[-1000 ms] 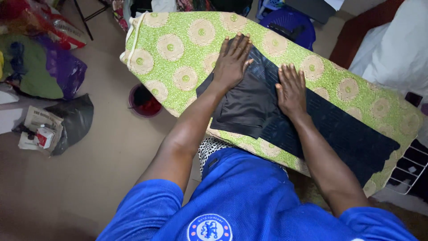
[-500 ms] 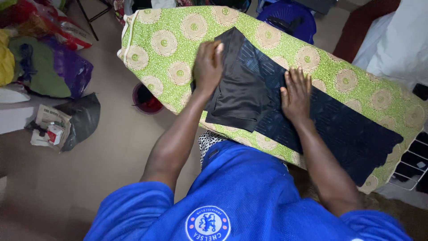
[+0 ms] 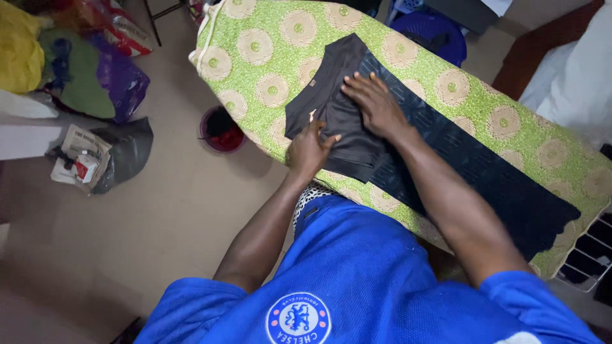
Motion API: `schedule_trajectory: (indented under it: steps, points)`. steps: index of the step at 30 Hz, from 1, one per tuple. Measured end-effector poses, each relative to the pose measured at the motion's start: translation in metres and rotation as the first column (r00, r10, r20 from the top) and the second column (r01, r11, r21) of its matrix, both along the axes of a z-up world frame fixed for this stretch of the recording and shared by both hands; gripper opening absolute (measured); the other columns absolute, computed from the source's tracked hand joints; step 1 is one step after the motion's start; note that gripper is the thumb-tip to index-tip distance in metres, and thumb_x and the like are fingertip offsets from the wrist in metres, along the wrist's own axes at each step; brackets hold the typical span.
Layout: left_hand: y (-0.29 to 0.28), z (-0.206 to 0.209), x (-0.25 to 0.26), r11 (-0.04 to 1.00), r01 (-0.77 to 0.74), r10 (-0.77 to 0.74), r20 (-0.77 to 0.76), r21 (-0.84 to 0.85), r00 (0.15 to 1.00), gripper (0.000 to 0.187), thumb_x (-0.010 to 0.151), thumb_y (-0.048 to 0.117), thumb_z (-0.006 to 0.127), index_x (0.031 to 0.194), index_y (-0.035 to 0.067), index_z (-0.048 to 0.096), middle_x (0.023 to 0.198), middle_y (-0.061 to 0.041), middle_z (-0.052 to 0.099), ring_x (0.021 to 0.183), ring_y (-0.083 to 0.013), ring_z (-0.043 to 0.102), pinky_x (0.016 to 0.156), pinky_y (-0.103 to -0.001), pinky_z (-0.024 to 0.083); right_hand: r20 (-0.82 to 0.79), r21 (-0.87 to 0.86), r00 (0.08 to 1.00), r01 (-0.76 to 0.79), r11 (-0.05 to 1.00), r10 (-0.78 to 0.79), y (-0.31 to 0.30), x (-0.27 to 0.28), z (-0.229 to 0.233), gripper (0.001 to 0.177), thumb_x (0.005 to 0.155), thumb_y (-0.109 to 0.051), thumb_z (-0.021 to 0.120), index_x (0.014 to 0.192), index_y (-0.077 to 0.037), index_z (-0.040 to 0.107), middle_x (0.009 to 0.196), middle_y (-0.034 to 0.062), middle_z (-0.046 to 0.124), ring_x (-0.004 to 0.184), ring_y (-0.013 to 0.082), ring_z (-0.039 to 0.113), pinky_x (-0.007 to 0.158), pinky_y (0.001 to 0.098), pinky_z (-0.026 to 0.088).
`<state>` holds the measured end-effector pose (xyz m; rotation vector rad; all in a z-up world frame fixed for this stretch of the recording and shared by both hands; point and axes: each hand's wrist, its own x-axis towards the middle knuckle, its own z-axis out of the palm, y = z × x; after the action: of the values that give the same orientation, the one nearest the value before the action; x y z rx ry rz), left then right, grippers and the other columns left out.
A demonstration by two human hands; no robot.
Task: The person folds a black jersey on an ironing board by tucking the sides and sleeves inward and folding the bottom up. They then move the folded garment onto a bed and smooth the fabric.
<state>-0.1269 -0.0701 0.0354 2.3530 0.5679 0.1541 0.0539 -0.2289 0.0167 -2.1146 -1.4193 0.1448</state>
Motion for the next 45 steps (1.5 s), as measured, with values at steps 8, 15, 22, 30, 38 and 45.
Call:
schedule_trajectory:
  steps: [8, 15, 22, 30, 38, 45]
  points:
    - [-0.006, -0.034, -0.021, 0.834, -0.307, 0.202, -0.264, -0.457, 0.943, 0.040, 0.099, 0.045, 0.060, 0.098, 0.009, 0.075, 0.078, -0.019, 0.073, 0.073, -0.0348, 0.074, 0.067, -0.046, 0.054, 0.021, -0.222, 0.999, -0.034, 0.975, 0.040, 0.016, 0.019, -0.011, 0.050, 0.110, -0.030, 0.046, 0.158, -0.014, 0.046, 0.169, 0.0066, 0.036, 0.159, 0.0296, 0.021, 0.130, 0.0521, 0.011]
    - [-0.013, -0.012, -0.028, 0.808, -0.338, 0.287, -0.179, -0.483, 0.941, 0.051, 0.089, 0.061, 0.070, 0.093, 0.010, 0.073, 0.077, -0.006, 0.074, 0.071, -0.0201, 0.070, 0.068, -0.038, 0.054, 0.045, -0.261, 0.999, -0.005, 0.965, 0.017, 0.012, 0.016, -0.014, 0.056, 0.112, -0.043, 0.042, 0.160, -0.015, 0.043, 0.171, 0.0067, 0.030, 0.160, 0.0300, 0.016, 0.130, 0.0509, 0.007]
    - [-0.045, -0.016, -0.031, 0.791, -0.409, 0.347, -0.217, -0.454, 0.912, 0.050, 0.083, 0.051, 0.081, 0.090, 0.003, 0.068, 0.077, -0.010, 0.064, 0.069, -0.0194, 0.055, 0.066, -0.040, 0.049, 0.036, -0.253, 0.999, -0.005, 0.968, 0.015, 0.012, 0.017, -0.014, 0.057, 0.112, -0.046, 0.041, 0.161, -0.018, 0.042, 0.172, 0.0051, 0.028, 0.160, 0.0281, 0.016, 0.131, 0.0506, 0.007]
    - [-0.068, -0.027, -0.028, 0.106, -0.264, 0.632, -0.140, -0.959, 0.762, 0.056, 0.086, 0.034, 0.080, 0.130, 0.011, 0.054, 0.109, -0.003, 0.067, 0.087, -0.0113, 0.067, 0.074, -0.028, 0.055, 0.041, -0.257, 0.999, -0.018, 0.966, 0.029, 0.013, 0.018, -0.018, 0.059, 0.112, -0.047, 0.041, 0.162, -0.015, 0.041, 0.173, 0.0070, 0.028, 0.161, 0.0298, 0.015, 0.131, 0.0516, 0.006]
    - [-0.103, -0.092, -0.023, 0.041, -0.320, 0.763, -0.177, -0.947, 0.622, 0.058, 0.094, 0.033, 0.074, 0.137, 0.002, 0.051, 0.098, -0.007, 0.063, 0.079, -0.0123, 0.064, 0.069, -0.030, 0.060, 0.088, -0.290, 0.995, -0.015, 0.957, 0.043, 0.014, 0.012, -0.015, 0.067, 0.111, -0.054, 0.039, 0.163, -0.011, 0.039, 0.173, 0.0106, 0.026, 0.161, 0.0326, 0.013, 0.130, 0.0542, 0.004]
    - [-0.117, -0.047, -0.017, 0.170, -0.077, 0.784, 0.087, -0.982, 0.615, 0.064, 0.088, 0.026, 0.083, 0.134, 0.000, 0.046, 0.116, -0.002, 0.067, 0.106, -0.0134, 0.065, 0.095, -0.027, 0.054, 0.120, -0.290, 0.993, 0.015, 0.957, 0.021, 0.014, 0.009, -0.019, 0.076, 0.110, -0.063, 0.029, 0.164, -0.012, 0.038, 0.173, 0.0108, 0.025, 0.160, 0.0322, 0.014, 0.129, 0.0541, 0.004]
